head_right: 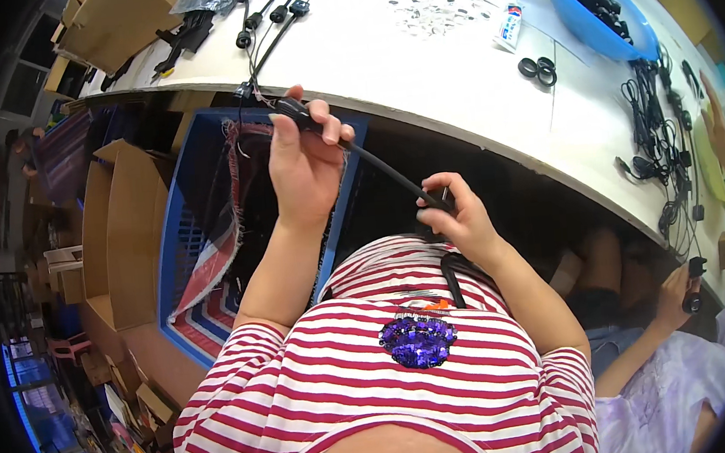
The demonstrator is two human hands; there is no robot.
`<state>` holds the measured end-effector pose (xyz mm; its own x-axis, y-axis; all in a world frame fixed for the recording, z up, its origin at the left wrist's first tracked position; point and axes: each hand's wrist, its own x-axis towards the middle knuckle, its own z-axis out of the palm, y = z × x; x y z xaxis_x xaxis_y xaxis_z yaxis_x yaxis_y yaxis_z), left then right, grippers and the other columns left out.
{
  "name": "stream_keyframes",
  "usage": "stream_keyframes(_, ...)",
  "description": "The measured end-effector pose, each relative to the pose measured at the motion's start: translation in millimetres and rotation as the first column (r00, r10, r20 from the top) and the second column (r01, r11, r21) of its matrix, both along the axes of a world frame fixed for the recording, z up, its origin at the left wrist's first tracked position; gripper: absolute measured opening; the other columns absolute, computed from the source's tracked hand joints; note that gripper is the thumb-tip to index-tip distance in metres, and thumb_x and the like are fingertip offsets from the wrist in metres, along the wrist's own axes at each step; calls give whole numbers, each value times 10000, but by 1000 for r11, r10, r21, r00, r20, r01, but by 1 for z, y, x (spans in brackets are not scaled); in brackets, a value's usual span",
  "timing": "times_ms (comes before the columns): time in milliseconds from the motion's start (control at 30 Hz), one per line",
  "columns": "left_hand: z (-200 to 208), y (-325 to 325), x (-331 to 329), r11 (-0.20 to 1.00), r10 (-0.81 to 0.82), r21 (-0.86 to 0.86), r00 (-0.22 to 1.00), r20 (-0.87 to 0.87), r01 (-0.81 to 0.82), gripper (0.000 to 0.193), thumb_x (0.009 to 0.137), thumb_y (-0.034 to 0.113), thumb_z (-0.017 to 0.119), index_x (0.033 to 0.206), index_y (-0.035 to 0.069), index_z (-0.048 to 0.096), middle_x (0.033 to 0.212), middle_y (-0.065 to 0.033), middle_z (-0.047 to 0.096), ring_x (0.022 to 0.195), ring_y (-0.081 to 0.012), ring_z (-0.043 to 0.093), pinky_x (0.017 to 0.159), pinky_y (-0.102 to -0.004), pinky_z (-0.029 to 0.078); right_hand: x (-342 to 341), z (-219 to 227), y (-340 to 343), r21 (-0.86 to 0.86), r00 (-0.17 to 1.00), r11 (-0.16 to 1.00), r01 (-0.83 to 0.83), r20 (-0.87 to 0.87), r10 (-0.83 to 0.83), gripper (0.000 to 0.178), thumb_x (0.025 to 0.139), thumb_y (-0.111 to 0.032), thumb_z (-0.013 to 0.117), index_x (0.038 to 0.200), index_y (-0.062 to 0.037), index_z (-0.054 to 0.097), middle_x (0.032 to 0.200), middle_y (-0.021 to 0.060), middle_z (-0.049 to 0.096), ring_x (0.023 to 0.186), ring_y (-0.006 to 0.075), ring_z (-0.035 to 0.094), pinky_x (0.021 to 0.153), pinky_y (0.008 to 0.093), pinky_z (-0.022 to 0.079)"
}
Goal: The person assembles small electronic components by applying glue from a tube into a black cylindrical housing, inserting a small LED, and securing a black cap. The person repeats this process for multiple units at a workbench.
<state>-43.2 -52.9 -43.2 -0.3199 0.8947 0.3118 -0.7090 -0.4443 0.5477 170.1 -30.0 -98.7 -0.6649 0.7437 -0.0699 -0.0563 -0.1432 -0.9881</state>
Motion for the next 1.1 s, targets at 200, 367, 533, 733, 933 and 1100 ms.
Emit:
stream_keyframes(200, -2, -7, 12, 999, 32, 41, 990, -139, -27, 433, 894, 337, 481, 1232, 99, 355, 847, -47, 492, 678, -120, 459, 678, -294, 403, 12, -54, 15, 281, 920, 955, -91, 391, -27, 226, 795, -82, 615, 1008, -13, 585, 856, 110, 640, 772, 182, 621, 682, 273, 483)
stream_keyframes(367, -8, -13, 14, 998, 41, 56, 961, -274, -27, 443, 892, 320, 491, 1248, 98, 350, 857, -52, 492, 680, -119, 447, 671, -288, 394, 9, -76, 18, 580, 880, 808, -100, 430, -200, 170, 797, -172, 612, 882, -28, 646, 861, 124, 636, 787, 299, 607, 690, 333, 480)
stream_keyframes(533, -10, -18, 19, 1000, -24, 8, 939, -343, 29, 456, 886, 316, 511, 1242, 79, 353, 858, -57, 490, 674, -117, 438, 667, -280, 394, 21, -84, 25, 550, 716, 752, -364, 681, -151, 179, 820, -147, 567, 960, -66, 644, 956, 129, 623, 885, 297, 592, 767, 354, 471)
stream_keyframes(733, -37, -25, 41, 976, -216, -137, 852, -477, 170, 405, 885, 237, 536, 1210, 45, 390, 847, -58, 488, 686, -108, 422, 665, -246, 384, 20, 2, 39, 708, 908, 695, -122, 363, -211, 294, 787, 46, 501, 1067, 0, 581, 988, 159, 604, 908, 242, 596, 815, 281, 454)
stream_keyframes(933, -64, -26, 72, 947, -292, -291, 742, -604, 136, 284, 887, 91, 514, 1145, 7, 432, 1009, -60, 498, 938, -125, 497, 838, -253, 409, -17, 72, 20, 879, 945, 476, 5, 152, -291, 290, 731, -202, 659, 993, -87, 616, 842, 66, 646, 803, 223, 610, 766, 341, 446)
stream_keyframes(1100, -71, -28, 71, 875, -403, -472, 697, -593, 105, 370, 838, 53, 572, 1167, -3, 413, 1041, -57, 510, 947, -115, 503, 831, -242, 417, -27, 52, 28, 632, 917, 768, -103, 359, -172, 193, 755, -216, 626, 856, -56, 663, 765, 78, 658, 719, 212, 631, 676, 306, 486)
